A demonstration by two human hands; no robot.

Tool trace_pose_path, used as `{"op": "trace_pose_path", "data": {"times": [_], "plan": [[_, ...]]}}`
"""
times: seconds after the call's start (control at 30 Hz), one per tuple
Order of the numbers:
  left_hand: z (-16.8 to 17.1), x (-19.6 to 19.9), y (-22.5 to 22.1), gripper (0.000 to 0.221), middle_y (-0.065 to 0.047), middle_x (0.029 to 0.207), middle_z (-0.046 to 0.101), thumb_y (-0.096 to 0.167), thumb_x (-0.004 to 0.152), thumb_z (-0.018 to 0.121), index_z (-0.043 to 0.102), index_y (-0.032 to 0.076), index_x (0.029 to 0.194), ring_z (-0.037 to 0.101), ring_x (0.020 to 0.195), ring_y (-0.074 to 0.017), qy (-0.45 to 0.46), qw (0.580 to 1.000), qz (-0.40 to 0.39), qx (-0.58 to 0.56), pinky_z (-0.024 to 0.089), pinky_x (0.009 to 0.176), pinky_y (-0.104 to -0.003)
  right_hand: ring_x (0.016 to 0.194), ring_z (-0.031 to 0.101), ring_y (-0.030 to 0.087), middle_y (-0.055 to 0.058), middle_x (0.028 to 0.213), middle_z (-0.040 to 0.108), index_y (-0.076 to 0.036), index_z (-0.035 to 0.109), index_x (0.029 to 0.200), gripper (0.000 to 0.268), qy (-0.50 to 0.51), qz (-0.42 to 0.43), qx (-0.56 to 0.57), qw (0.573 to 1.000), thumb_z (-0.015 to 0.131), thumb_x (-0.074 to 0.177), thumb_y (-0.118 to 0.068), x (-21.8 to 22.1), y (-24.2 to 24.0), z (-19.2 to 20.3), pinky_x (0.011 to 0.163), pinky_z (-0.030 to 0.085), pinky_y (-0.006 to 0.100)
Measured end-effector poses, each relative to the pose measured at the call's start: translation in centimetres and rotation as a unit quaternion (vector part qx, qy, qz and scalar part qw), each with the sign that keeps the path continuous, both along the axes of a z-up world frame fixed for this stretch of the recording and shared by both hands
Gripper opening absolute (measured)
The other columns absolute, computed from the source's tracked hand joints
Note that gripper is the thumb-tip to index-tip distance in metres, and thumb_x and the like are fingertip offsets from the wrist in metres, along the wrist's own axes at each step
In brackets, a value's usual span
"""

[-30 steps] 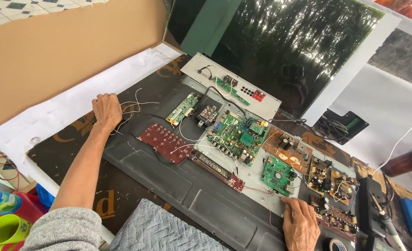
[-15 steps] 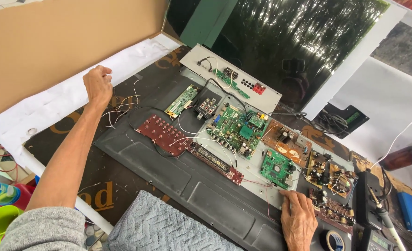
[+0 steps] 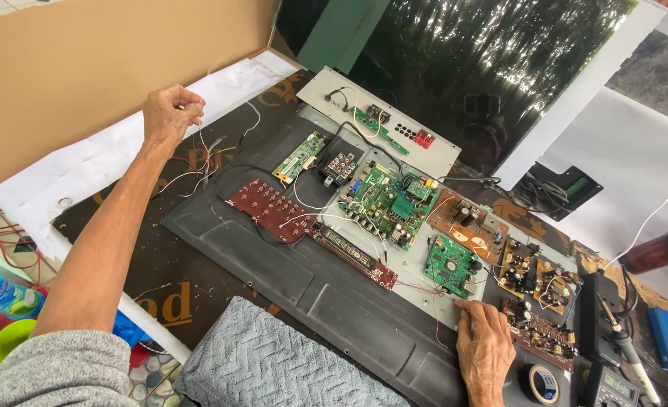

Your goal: Connecting various wire harnesses and ribbon cables to the main board and power board of a disassembled television.

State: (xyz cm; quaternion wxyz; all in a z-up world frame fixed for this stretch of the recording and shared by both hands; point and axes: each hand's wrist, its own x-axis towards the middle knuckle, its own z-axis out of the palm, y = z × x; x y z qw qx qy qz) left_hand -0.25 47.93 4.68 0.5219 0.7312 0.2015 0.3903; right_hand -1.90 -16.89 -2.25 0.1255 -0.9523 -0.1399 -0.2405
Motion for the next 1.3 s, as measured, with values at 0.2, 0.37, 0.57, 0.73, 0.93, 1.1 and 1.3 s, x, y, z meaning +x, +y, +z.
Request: {"op": "trace_pose_path", "data": {"times": [0.2, 0.37, 0.57, 0.73, 0.93, 1.1, 1.3], "plan": [[0.9, -1.1, -1.6, 0.008, 0.001, 0.074, 0.067, 0.004, 0.082, 0.065, 0.069, 0.011, 0.082, 0.070, 0.062, -0.0131, 0.040, 0.998, -0.034, 0.030, 0.055, 0.060, -0.020, 0.101, 0.064, 0.020, -0.007, 0.104, 0.070, -0.029, 0.074, 0.107, 0.024, 0.003, -0.001, 0.000, 1.000, 0.063, 0.096, -0.011, -0.1, -0.1, -0.1, 0.076, 0.053, 0.036], [2.6, -0.8, -4.7, 0.007, -0.008, 0.079, 0.072, 0.003, 0.083, 0.076, 0.071, 0.006, 0.087, 0.072, 0.062, -0.0147, -0.001, 0.994, -0.106, -0.015, 0.057, 0.059, -0.018, 0.103, 0.063, 0.020, -0.006, 0.105, 0.069, -0.029, 0.074, 0.108, 0.024, 0.001, -0.006, 0.001, 1.000, 0.063, 0.097, -0.011, 0.0, 0.0, -0.3, 0.076, 0.053, 0.037], [5.8, -1.6, -9.5, 0.007, -0.008, 0.084, 0.073, 0.001, 0.089, 0.077, 0.070, 0.005, 0.089, 0.075, 0.071, -0.0171, -0.017, 0.984, -0.162, 0.066, 0.061, 0.068, -0.022, 0.101, 0.063, 0.020, -0.006, 0.104, 0.069, -0.029, 0.074, 0.108, 0.023, 0.007, -0.001, 0.002, 1.000, 0.063, 0.097, -0.012, 0.0, 0.0, -0.1, 0.075, 0.053, 0.038], [9.4, -4.0, -17.8, 0.003, -0.011, 0.083, 0.072, 0.003, 0.091, 0.071, 0.070, 0.005, 0.093, 0.074, 0.069, -0.0177, -0.036, 0.959, -0.279, -0.040, 0.064, 0.072, -0.024, 0.102, 0.062, 0.020, -0.008, 0.103, 0.068, -0.031, 0.073, 0.107, 0.022, 0.016, -0.017, -0.006, 1.000, 0.062, 0.096, -0.015, -0.2, 0.2, 0.4, 0.075, 0.052, 0.039], [5.9, -4.9, -33.3, 0.009, -0.005, 0.067, 0.070, 0.006, 0.093, 0.070, 0.072, 0.004, 0.085, 0.064, 0.049, -0.0105, -0.030, 0.895, -0.443, -0.040, 0.051, 0.047, -0.013, 0.092, 0.062, 0.022, -0.004, 0.098, 0.071, -0.024, 0.075, 0.103, 0.018, -0.028, 0.034, 0.029, 0.999, 0.064, 0.094, -0.013, -0.1, -0.1, 0.5, 0.074, 0.051, 0.037], [1.4, -5.6, -43.6, 0.010, -0.002, 0.071, 0.072, 0.012, 0.089, 0.072, 0.072, 0.007, 0.080, 0.060, 0.055, -0.0082, -0.003, 0.893, -0.449, -0.027, 0.051, 0.050, -0.023, 0.097, 0.063, 0.020, 0.001, 0.101, 0.071, -0.014, 0.075, 0.108, 0.019, -0.035, 0.114, 0.228, 0.966, 0.059, 0.103, -0.022, -1.5, -0.2, 3.3, 0.086, 0.047, 0.034], [-2.6, -4.6, -48.7, 0.014, 0.001, 0.070, 0.067, 0.010, 0.090, 0.066, 0.066, 0.012, 0.077, 0.057, 0.060, -0.0107, -0.034, 0.902, -0.426, 0.061, 0.045, 0.056, -0.029, 0.085, 0.059, 0.013, 0.004, 0.097, 0.071, -0.003, 0.075, 0.107, 0.018, 0.104, 0.219, 0.499, 0.832, 0.069, 0.096, -0.016, -1.5, -1.0, 3.7, 0.076, 0.048, 0.028]]}}
